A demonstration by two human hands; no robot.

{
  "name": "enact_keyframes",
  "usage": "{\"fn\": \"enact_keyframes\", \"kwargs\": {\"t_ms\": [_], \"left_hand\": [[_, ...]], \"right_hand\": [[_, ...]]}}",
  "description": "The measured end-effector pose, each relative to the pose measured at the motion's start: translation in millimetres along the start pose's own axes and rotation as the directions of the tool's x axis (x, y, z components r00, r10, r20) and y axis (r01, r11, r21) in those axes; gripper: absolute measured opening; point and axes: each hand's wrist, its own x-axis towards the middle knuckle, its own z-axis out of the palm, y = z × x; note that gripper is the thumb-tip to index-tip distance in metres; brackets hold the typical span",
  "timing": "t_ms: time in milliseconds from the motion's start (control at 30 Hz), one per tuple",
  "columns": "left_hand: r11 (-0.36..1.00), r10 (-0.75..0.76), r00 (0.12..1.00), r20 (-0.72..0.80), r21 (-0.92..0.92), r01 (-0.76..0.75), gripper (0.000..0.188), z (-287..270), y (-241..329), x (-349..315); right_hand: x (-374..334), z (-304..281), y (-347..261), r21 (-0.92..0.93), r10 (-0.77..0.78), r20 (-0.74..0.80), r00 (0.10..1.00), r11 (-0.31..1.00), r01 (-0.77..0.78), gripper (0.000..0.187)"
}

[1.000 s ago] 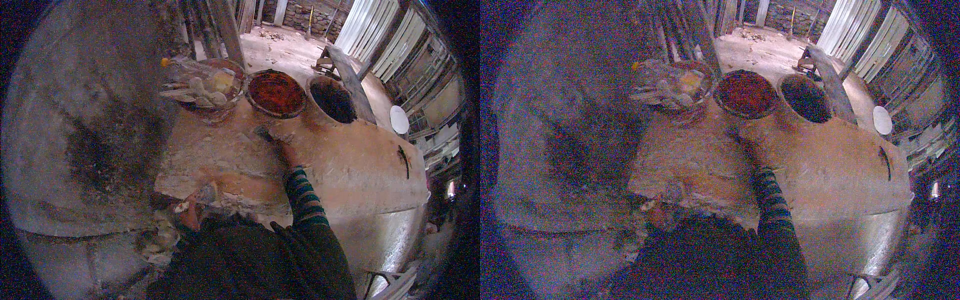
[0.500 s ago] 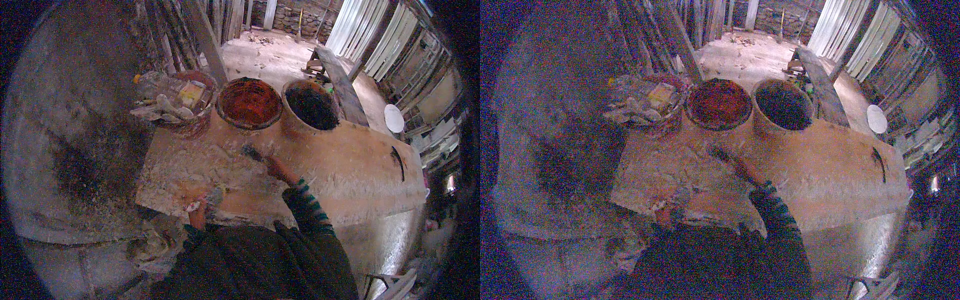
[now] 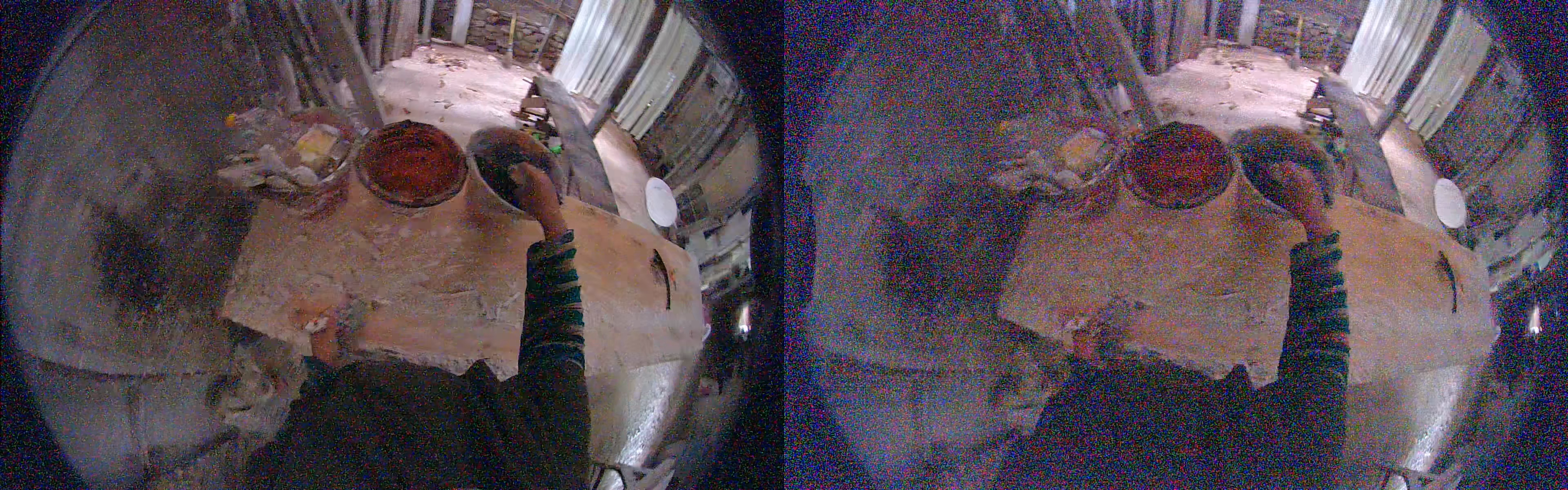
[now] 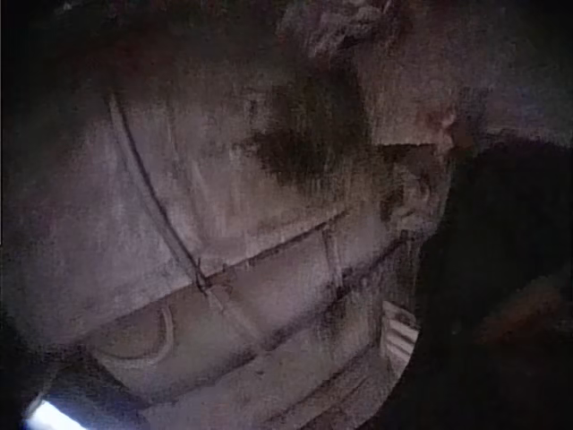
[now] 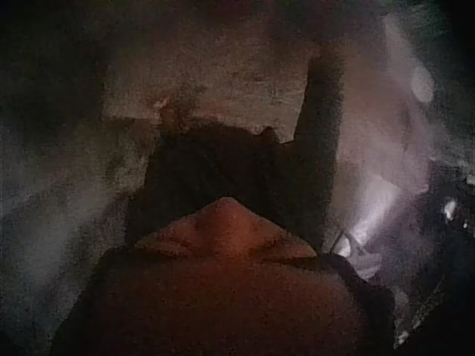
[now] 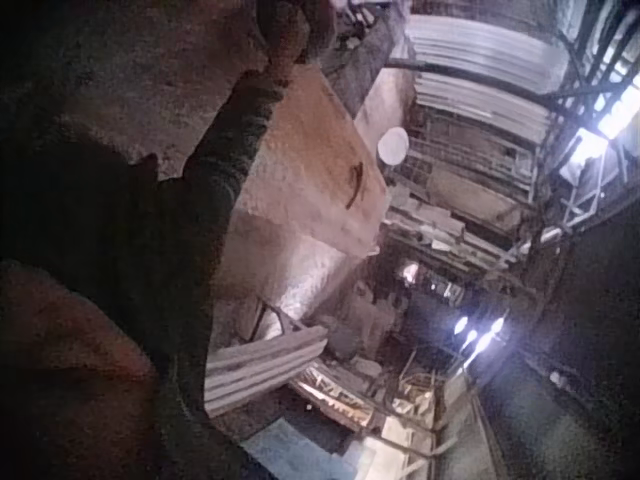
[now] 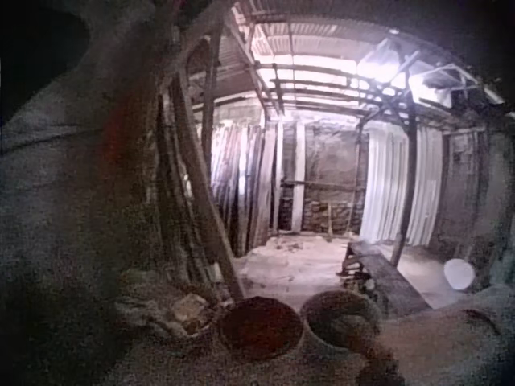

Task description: The person uses a cloth to wipe a large, curved wooden surface in a workshop. They move items like a long white board and a bucket aside to access the surface, then wipe it with a cloth, occasionally dipping the cloth into a bucket.

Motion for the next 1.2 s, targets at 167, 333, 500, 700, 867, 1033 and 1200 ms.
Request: {"fn": "enact_keyframes", "kwargs": {"t_ms": [167,333,500,700,867,1033,1200], "left_hand": [[0.986,0.139,0.979,0.15,-0.116,-0.123,0.04,26.8,-22.5,11.1],[0.756,0.533,0.811,0.241,0.295,-0.584,0.043,34.1,-12.2,14.6],[0.861,0.286,0.908,0.305,0.334,-0.383,0.039,17.6,0.7,12.2],[0.863,0.39,0.904,0.172,0.273,-0.425,0.034,-83.5,8.7,-6.1],[0.986,0.107,0.992,-0.064,0.137,-0.098,0.033,-186.2,15.5,-1.3],[0.994,-0.021,0.989,-0.148,0.106,0.037,0.033,-283.7,27.1,2.0],[0.987,-0.11,0.986,-0.129,0.106,0.124,0.032,-333.9,35.8,-10.5]], "right_hand": [[-34.1,57.9,41.0,-0.082,-0.136,-0.132,0.982,0.989,0.126,0.038],[-122.9,43.1,-85.9,0.555,0.246,0.274,0.93,0.749,-0.362,0.051],[-254.1,140.5,-167.9,0.562,0.272,0.657,0.703,0.444,-0.698,0.048],[-280.4,144.3,-321.3,0.472,0.203,0.708,0.676,0.577,-0.667,0.044],[-289.9,162.9,-389.8,0.389,0.179,0.659,0.731,0.75,-0.535,0.053],[-306.1,147.0,-447.9,0.189,0.311,0.72,0.62,0.772,-0.607,0.053],[-342.6,123.2,-483.7,0.22,0.442,0.629,0.639,0.687,-0.693,0.046]]}}
